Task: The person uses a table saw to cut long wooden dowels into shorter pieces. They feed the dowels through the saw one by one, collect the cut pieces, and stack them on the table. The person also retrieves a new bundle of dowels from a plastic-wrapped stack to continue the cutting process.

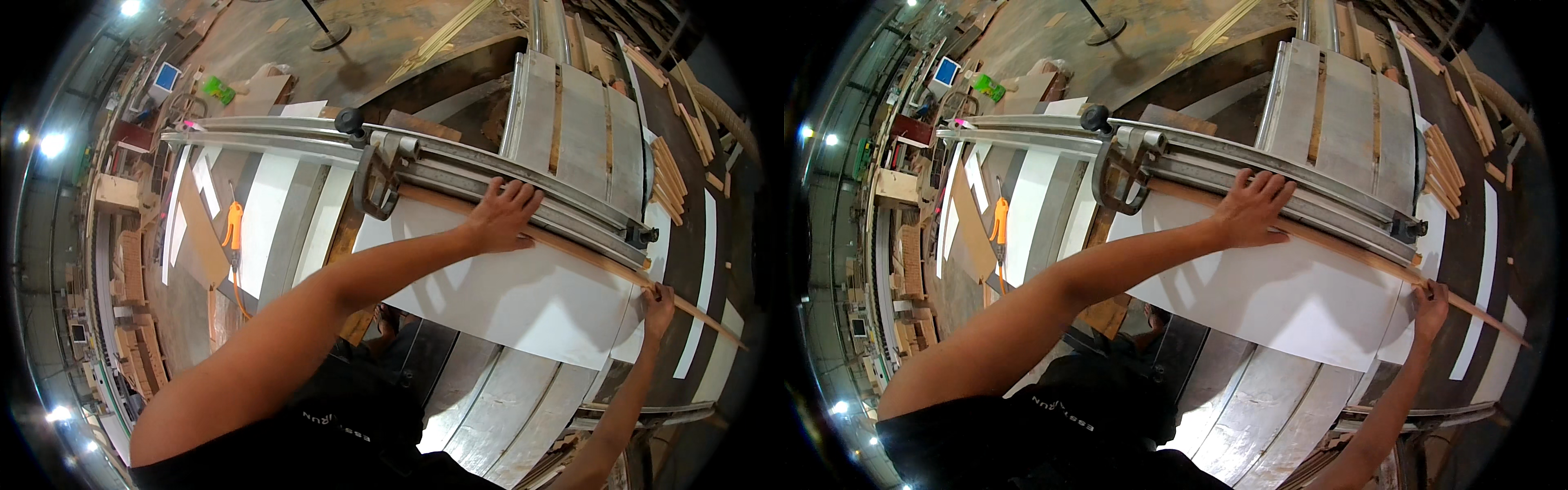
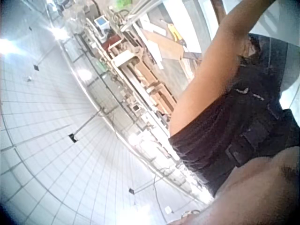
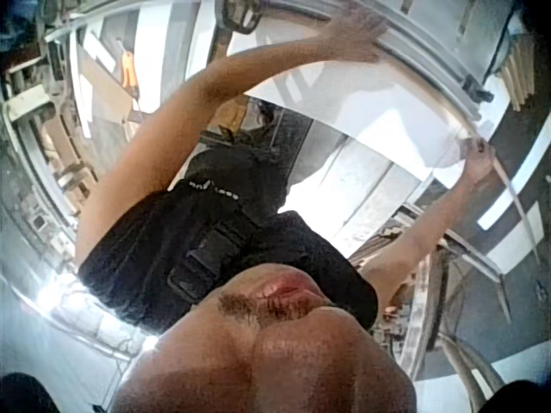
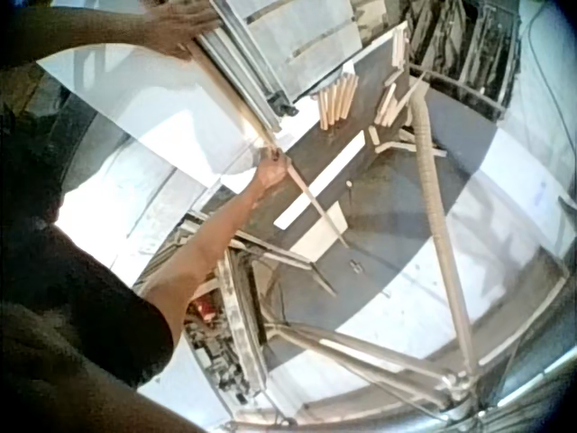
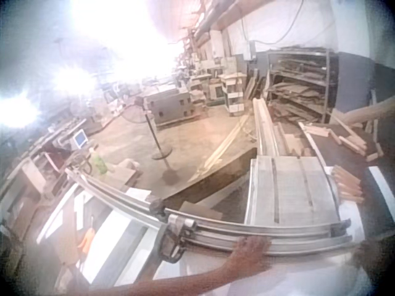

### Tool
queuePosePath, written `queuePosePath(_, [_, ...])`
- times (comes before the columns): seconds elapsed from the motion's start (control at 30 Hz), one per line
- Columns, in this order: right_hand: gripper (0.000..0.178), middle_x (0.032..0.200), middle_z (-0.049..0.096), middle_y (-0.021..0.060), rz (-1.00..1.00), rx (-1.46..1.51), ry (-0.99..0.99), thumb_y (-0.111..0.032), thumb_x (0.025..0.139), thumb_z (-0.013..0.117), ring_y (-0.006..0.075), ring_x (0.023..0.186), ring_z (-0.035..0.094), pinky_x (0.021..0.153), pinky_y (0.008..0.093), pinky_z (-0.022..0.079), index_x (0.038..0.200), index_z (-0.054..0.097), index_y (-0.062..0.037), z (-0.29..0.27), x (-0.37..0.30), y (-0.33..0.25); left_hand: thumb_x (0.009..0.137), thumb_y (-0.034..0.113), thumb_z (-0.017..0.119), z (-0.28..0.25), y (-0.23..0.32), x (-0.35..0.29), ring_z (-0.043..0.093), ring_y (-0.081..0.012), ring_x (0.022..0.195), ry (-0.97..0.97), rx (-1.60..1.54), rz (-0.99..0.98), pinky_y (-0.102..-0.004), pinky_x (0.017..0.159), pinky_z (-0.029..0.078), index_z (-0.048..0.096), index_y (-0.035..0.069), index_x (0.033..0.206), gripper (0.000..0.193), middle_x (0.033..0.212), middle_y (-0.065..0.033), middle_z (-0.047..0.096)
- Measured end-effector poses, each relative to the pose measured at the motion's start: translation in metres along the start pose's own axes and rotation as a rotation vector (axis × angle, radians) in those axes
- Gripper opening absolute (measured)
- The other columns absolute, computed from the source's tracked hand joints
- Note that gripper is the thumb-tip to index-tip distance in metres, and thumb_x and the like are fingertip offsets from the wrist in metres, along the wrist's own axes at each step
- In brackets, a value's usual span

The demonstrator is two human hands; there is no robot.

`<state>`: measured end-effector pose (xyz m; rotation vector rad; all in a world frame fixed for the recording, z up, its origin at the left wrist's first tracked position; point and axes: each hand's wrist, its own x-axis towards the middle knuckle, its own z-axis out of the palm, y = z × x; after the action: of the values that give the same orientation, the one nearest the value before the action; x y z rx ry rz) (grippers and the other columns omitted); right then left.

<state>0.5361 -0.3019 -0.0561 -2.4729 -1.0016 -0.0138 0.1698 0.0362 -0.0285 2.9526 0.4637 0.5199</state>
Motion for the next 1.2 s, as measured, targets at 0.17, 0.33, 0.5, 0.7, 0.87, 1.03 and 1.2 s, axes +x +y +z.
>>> queuePosePath(0.17, [0.033, 0.095, 0.062, 0.0113, -0.064, 0.040, 0.043, -0.004, 0.079, 0.079, 0.0240, 0.086, 0.062, 0.080, 0.0348, 0.051, 0.109, 0.068, 0.0045, 0.004, -0.007, 0.023, 0.074, 0.065, 0.073, 0.023, 0.016, 0.012, 0.048, -0.0289, 0.119, 0.059, 0.027, 0.018, -0.0527, 0.101, 0.035, 0.053, 0.003, 0.132, 0.088, 0.122, -0.0120, 0.052])
queuePosePath(0.33, [0.032, 0.092, 0.062, 0.0117, 0.011, 0.081, 0.052, -0.012, 0.082, 0.076, 0.0238, 0.083, 0.063, 0.079, 0.0343, 0.052, 0.108, 0.068, 0.0050, 0.008, -0.006, 0.019, 0.073, 0.064, 0.074, 0.031, 0.016, 0.012, 0.050, -0.0307, 0.120, 0.039, -0.025, -0.040, -0.0560, 0.102, 0.034, 0.055, 0.004, 0.130, 0.085, 0.124, -0.0124, 0.054])
queuePosePath(0.5, [0.036, 0.099, 0.067, 0.0144, -0.008, 0.021, 0.121, -0.012, 0.078, 0.080, 0.0258, 0.087, 0.068, 0.079, 0.0357, 0.055, 0.110, 0.069, 0.0018, 0.005, -0.009, -0.010, 0.072, 0.059, 0.078, 0.019, 0.022, 0.016, 0.051, -0.0270, 0.117, 0.050, 0.035, -0.023, -0.0509, 0.101, 0.036, 0.054, 0.003, 0.131, 0.084, 0.124, -0.0100, 0.054])
queuePosePath(0.7, [0.049, 0.124, 0.066, 0.0173, -0.044, -0.169, 0.158, -0.023, 0.077, 0.084, 0.0338, 0.115, 0.063, 0.099, 0.0406, 0.051, 0.117, 0.069, 0.0005, 0.007, -0.016, -0.019, 0.070, 0.056, 0.081, 0.012, 0.018, 0.019, 0.053, -0.0265, 0.112, 0.089, 0.037, 0.023, -0.0453, 0.100, 0.037, 0.055, 0.003, 0.129, 0.083, 0.121, -0.0093, 0.056])
queuePosePath(0.87, [0.050, 0.121, 0.068, 0.0169, 0.011, -0.108, 0.052, -0.024, 0.074, 0.086, 0.0328, 0.108, 0.066, 0.094, 0.0385, 0.054, 0.114, 0.070, 0.0019, -0.019, -0.003, 0.014, 0.068, 0.053, 0.083, 0.010, 0.023, 0.018, 0.051, -0.0282, 0.115, 0.045, 0.017, -0.015, -0.0474, 0.100, 0.034, 0.053, 0.003, 0.129, 0.084, 0.122, -0.0103, 0.056])
queuePosePath(1.03, [0.050, 0.110, 0.070, 0.0140, -0.023, -0.043, 0.063, -0.023, 0.071, 0.087, 0.0296, 0.097, 0.069, 0.086, 0.0378, 0.055, 0.112, 0.072, 0.0005, -0.014, -0.006, 0.023, 0.070, 0.056, 0.081, 0.020, 0.043, 0.026, 0.050, -0.0286, 0.116, 0.034, 0.045, 0.012, -0.0486, 0.097, 0.035, 0.053, 0.001, 0.130, 0.086, 0.120, -0.0112, 0.056])
queuePosePath(1.2, [0.050, 0.108, 0.070, 0.0121, 0.024, -0.058, -0.006, -0.022, 0.070, 0.087, 0.0286, 0.096, 0.069, 0.085, 0.0369, 0.055, 0.112, 0.072, -0.0005, -0.024, 0.007, 0.014, 0.073, 0.063, 0.077, 0.038, 0.105, 0.079, 0.051, -0.0244, 0.110, -0.050, 0.047, 0.077, -0.0438, 0.088, 0.038, 0.059, 0.001, 0.122, 0.081, 0.114, -0.0090, 0.056])
